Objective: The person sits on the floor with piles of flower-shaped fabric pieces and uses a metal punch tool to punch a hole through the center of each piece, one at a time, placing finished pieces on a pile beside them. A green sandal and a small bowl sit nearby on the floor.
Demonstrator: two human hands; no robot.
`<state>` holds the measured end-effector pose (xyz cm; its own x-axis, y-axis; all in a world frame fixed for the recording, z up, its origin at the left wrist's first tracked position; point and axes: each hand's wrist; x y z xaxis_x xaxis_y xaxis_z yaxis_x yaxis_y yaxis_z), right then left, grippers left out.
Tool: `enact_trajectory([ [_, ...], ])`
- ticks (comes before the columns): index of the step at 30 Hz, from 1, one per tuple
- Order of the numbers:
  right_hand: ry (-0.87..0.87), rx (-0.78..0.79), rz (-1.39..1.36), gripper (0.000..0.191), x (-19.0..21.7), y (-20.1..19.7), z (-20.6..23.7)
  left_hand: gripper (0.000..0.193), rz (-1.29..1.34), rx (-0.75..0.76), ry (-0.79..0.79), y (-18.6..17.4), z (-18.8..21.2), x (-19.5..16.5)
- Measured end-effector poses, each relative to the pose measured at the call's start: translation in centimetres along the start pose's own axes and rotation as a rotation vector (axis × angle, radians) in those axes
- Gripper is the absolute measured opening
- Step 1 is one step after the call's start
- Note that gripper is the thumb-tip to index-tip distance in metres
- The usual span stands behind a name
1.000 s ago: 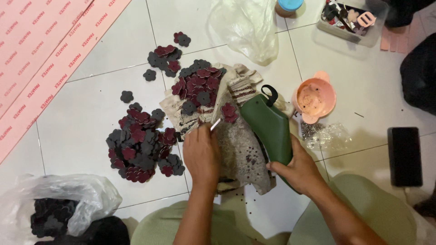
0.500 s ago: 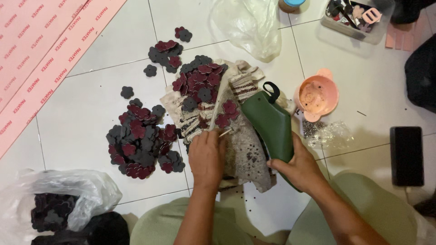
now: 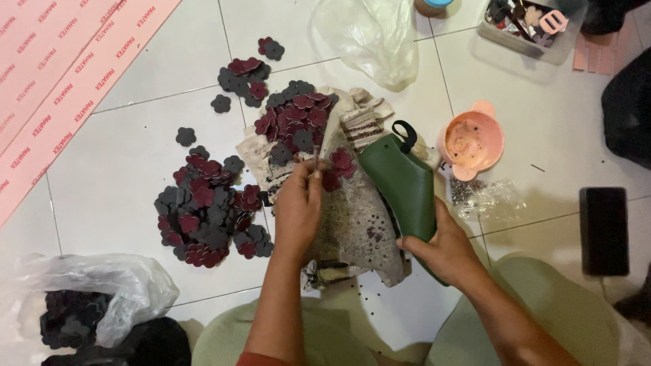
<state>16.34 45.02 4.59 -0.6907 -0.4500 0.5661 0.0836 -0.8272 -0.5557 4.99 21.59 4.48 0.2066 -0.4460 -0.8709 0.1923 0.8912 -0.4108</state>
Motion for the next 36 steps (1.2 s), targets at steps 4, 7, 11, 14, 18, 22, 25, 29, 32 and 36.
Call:
enact_trajectory([
  [4,-0.132,-0.033,0.004,0.105,-0.2,0.1,-0.2,0.022,-0.194,0.029,0.17,-0.7,0.1,-0.9],
  [7,-0.109,-0.026,-0.002,0.104,-0.5,0.1,-0.3,0.022,-0.164,0.033,0.1,-0.7,0.6,-0.6],
  [11,-0.065,-0.018,0.025,0.105,-0.6,0.2,-0.4,0.024,-0.046,-0.028,0.033,-0.2,0.8,0.9],
  [14,-0.086,-0.017,-0.009,0.104,-0.5,0.3,-0.4,0.023,0.412,-0.146,0.052,0.8,0.5,2.7],
  [18,-0.076,-0.013,-0.037,0.102,-0.3,0.5,-0.3,0.02,0.843,-0.252,0.063,2.5,0.3,5.5],
  [22,0.01,0.001,-0.004,0.103,-0.3,0.5,-0.3,0.021,0.893,-0.24,0.031,3.3,0.5,7.3],
  [25,-0.055,0.004,-0.066,0.103,-0.4,0.5,-0.5,0.02,0.865,-0.204,0.038,3.4,0.5,7.8],
  [29,-0.036,-0.018,0.031,0.105,-0.5,0.5,-0.8,0.018,0.819,-0.171,0.037,3.6,0.6,7.6],
  [32,-0.007,-0.006,0.033,0.106,-0.7,0.4,-0.8,0.017,0.765,-0.17,0.048,3.8,0.7,7.3],
  [36,-0.065,-0.019,0.046,0.105,-0.8,0.4,-0.8,0.014,0.679,-0.186,0.087,3.7,0.8,6.8],
])
Point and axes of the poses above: each hand's wrist, its own z-axis away from the middle knuckle, its own y-axis out of the palm, x = y × z, and after that the axes turned 6 degrees about y, right-handed
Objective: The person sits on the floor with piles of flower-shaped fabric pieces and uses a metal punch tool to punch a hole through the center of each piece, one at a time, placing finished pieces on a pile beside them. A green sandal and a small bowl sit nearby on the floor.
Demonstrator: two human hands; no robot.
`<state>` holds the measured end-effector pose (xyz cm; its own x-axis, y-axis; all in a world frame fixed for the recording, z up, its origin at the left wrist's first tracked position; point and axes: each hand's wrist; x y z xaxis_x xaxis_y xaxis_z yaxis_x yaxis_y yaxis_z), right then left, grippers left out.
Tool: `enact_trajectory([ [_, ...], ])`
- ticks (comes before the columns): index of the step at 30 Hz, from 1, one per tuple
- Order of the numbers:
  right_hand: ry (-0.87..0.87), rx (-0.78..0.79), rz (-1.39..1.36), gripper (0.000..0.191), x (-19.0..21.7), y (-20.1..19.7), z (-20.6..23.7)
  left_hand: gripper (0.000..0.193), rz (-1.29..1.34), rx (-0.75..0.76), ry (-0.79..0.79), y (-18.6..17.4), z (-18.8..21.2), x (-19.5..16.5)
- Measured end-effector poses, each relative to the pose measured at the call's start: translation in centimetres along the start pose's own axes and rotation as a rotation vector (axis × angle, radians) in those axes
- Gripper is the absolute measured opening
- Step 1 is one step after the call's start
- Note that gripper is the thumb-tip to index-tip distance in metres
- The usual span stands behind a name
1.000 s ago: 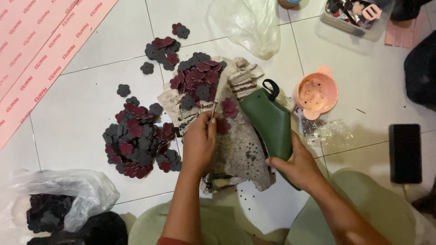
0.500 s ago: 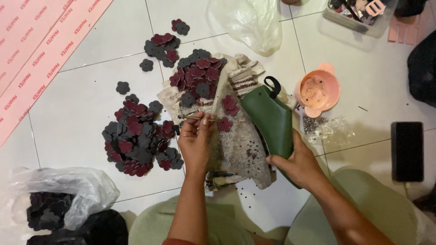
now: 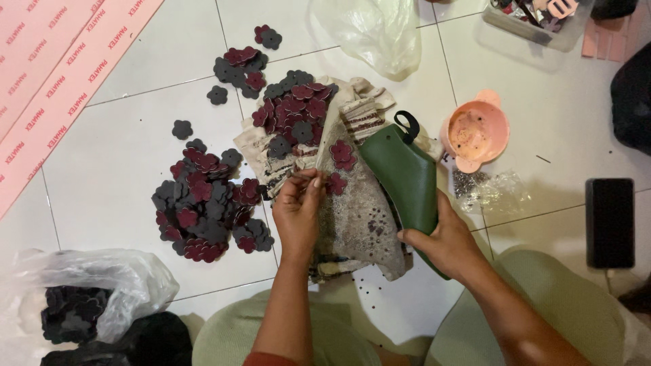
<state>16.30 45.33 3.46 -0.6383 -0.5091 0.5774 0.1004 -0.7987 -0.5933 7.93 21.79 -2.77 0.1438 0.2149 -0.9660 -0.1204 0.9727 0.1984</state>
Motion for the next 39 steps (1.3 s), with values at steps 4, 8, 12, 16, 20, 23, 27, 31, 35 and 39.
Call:
enact_trajectory([
  [4,0.031,0.019,-0.009,0.105,0.1,0.0,-0.1,0.014,-0.005,0.002,-0.013,0.4,0.3,-0.9],
  [8,0.002,0.005,-0.026,0.104,0.2,-0.1,0.0,0.008,-0.329,0.005,0.182,0.9,0.6,-1.8],
  [12,-0.016,-0.005,-0.002,0.103,0.1,0.0,0.1,0.01,-0.694,0.041,0.426,1.6,1.0,-2.3],
  [16,-0.003,-0.002,0.015,0.102,-0.1,0.2,0.0,0.02,-0.644,0.092,0.517,1.9,1.3,-2.6],
  [20,0.003,-0.026,0.036,0.102,0.4,0.4,0.3,0.026,-0.876,0.184,0.486,1.0,1.4,-3.2],
  [23,-0.095,-0.084,0.075,0.102,1.3,0.5,1.0,0.038,-0.925,0.224,0.618,0.6,1.0,-3.6],
  [27,-0.052,-0.098,0.093,0.105,2.6,0.7,1.5,0.042,-0.854,0.274,0.55,-0.5,0.8,-4.3],
  [31,-0.034,-0.106,0.141,0.105,3.4,0.7,2.5,0.047,-0.791,0.279,0.565,-1.3,0.3,-4.9],
  [35,-0.016,-0.253,0.005,0.101,5.7,-0.2,6.7,0.044,-0.784,0.274,0.596,-2.1,0.2,-5.2],
  [39,-0.51,-0.263,-0.491,0.095,9.2,-1.6,11.1,0.042,-0.736,0.278,0.564,-3.4,0.5,-5.2],
])
Point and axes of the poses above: each hand's wrist, its own z-axis away from the middle knuckle, its own y-axis out of the palm, x = y × z, and after that the axes turned 6 degrees about y, right-handed
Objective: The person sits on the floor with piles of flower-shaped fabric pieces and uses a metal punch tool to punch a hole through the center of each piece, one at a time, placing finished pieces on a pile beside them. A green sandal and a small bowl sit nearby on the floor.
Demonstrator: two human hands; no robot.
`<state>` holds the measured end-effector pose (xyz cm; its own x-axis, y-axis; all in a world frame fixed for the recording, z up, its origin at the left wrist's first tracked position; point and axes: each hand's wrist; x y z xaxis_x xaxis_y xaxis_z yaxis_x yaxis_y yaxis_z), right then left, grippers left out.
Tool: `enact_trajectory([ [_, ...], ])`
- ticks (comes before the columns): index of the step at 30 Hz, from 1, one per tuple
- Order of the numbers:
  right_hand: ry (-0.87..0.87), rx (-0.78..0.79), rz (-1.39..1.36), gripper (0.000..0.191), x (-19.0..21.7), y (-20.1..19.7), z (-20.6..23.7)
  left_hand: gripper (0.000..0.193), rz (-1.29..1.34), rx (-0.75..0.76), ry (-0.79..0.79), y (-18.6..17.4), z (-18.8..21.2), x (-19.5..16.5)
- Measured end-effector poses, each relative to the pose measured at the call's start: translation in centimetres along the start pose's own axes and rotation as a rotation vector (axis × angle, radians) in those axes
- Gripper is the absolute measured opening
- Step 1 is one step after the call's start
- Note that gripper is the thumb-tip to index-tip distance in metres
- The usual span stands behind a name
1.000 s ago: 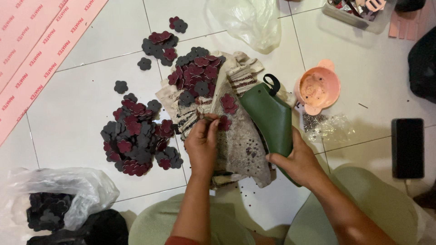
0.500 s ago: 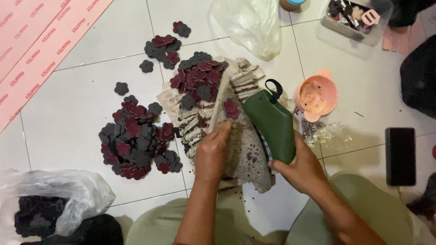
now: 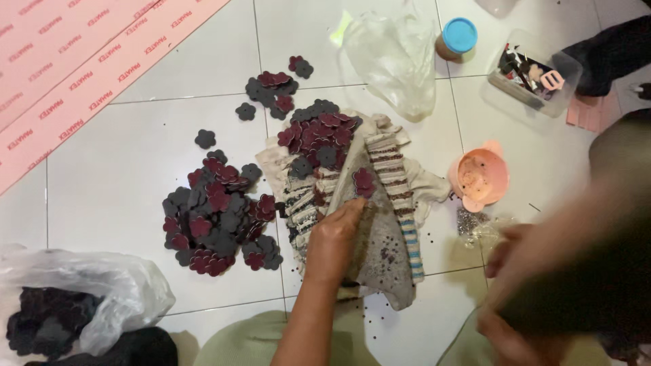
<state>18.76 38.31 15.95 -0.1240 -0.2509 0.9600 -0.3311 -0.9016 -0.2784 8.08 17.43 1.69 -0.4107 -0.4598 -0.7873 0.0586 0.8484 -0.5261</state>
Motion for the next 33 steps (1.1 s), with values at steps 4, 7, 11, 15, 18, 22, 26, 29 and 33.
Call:
enact_trajectory([
  [4,-0.244,0.058,0.642,0.105,-2.2,2.2,0.1,0.041,-0.003,0.003,-0.005,-0.5,0.2,0.3],
  [7,-0.04,0.165,0.798,0.11,-7.3,4.1,1.1,0.04,0.014,-0.001,-0.012,-0.9,0.3,0.5],
  [11,0.282,0.11,0.63,0.103,-7.8,4.2,1.9,0.042,0.065,0.048,-0.082,-1.4,0.7,0.4],
  [15,0.361,0.045,0.556,0.108,-2.4,3.7,0.5,0.041,0.044,-0.034,0.003,-1.5,0.7,0.7],
  [18,-0.234,0.074,1.015,0.115,0.1,1.1,0.0,0.037,0.042,0.003,-0.023,-1.4,0.6,1.0],
  [22,-0.436,0.033,1.083,0.117,-4.5,0.7,0.8,0.039,0.022,-0.021,-0.007,-1.1,0.5,1.2],
  [26,-0.161,0.074,0.828,0.112,-8.4,3.5,1.9,0.028,0.046,0.033,-0.058,-1.4,0.5,1.3],
  [29,0.196,0.117,0.615,0.106,-6.4,5.2,2.4,0.03,0.053,0.041,-0.049,-1.7,0.7,1.2],
  [33,0.387,0.068,0.529,0.098,-2.0,5.4,0.7,0.029,0.106,-0.019,-0.052,-1.8,0.5,1.3],
])
Point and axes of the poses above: each hand's wrist, its own z-axis away from the middle knuckle, its own y-axis out of the palm, x = y × z, and after that the axes turned 6 degrees about y, right-handed
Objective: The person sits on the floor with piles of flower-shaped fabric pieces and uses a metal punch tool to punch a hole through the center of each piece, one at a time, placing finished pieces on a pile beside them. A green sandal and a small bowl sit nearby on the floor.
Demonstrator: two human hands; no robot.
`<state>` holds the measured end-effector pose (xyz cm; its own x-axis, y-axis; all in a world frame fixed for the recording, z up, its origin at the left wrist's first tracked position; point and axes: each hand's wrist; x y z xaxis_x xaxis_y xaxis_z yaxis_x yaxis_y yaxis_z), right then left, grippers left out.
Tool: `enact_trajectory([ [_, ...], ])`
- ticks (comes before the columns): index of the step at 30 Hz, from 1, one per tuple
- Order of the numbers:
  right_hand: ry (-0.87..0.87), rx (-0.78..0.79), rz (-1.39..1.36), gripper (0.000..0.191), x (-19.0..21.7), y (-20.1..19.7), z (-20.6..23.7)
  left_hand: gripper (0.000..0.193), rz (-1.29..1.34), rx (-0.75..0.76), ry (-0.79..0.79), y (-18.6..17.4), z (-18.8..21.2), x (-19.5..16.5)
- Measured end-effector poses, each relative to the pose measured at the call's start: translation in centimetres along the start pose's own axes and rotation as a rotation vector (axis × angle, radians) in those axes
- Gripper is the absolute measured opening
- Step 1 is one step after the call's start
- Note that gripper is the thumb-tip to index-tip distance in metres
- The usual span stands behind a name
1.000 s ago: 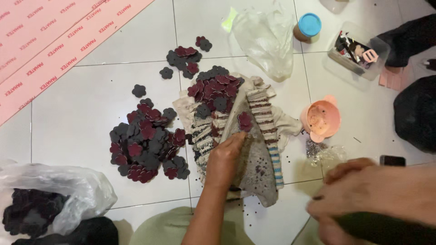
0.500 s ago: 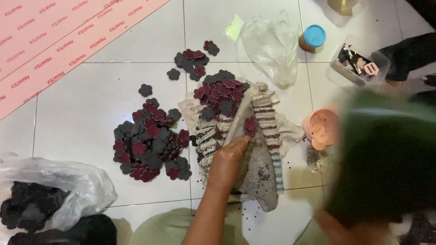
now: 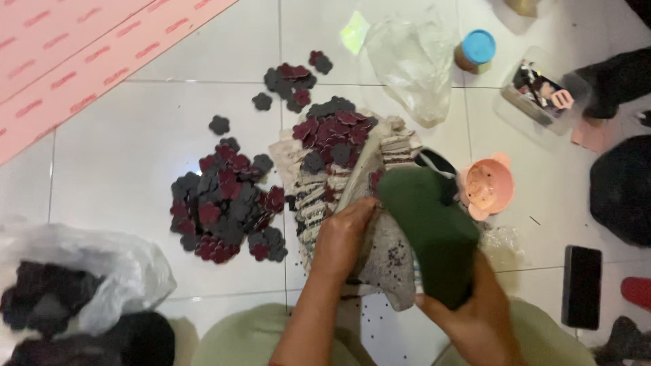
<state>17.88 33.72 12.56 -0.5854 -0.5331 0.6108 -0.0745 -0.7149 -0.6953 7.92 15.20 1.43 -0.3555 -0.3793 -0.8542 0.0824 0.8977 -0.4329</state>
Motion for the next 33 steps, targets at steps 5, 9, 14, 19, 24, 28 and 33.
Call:
enact_trajectory([
  [5,-0.76,-0.247,0.531,0.107,-0.7,-2.2,0.6,0.031,-0.062,-0.002,0.024,0.2,0.1,0.2],
  [9,-0.739,-0.235,0.37,0.102,-3.3,2.1,-0.2,0.037,-0.086,-0.003,0.078,0.1,0.1,0.5],
  [14,-0.071,0.02,-0.046,0.105,-4.0,4.0,-0.8,0.03,-0.017,0.0,-0.014,-0.1,0.4,0.4],
  [19,-0.096,0.037,-0.076,0.094,-3.0,3.0,-1.1,0.017,0.03,-0.029,-0.175,0.1,-0.1,1.1],
  [24,-0.229,-0.043,0.319,0.103,-2.6,3.6,-1.0,0.018,0.112,-0.084,-0.2,0.4,0.0,1.8],
  [28,-0.195,-0.066,0.459,0.112,-2.8,4.1,-1.2,0.018,0.188,-0.135,-0.342,0.2,-0.6,1.9],
  [33,-0.175,0.011,0.418,0.112,-3.9,4.1,-2.1,0.025,0.636,-0.432,-0.665,-2.3,-1.4,2.5],
])
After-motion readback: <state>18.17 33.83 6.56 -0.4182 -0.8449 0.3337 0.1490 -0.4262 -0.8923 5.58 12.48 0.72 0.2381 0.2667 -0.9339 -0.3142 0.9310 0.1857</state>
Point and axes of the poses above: each hand's wrist, its own z-axis away from the middle knuckle, its own y-axis out of the palm, x = y × z, and after that the axes turned 6 degrees about y, right-handed
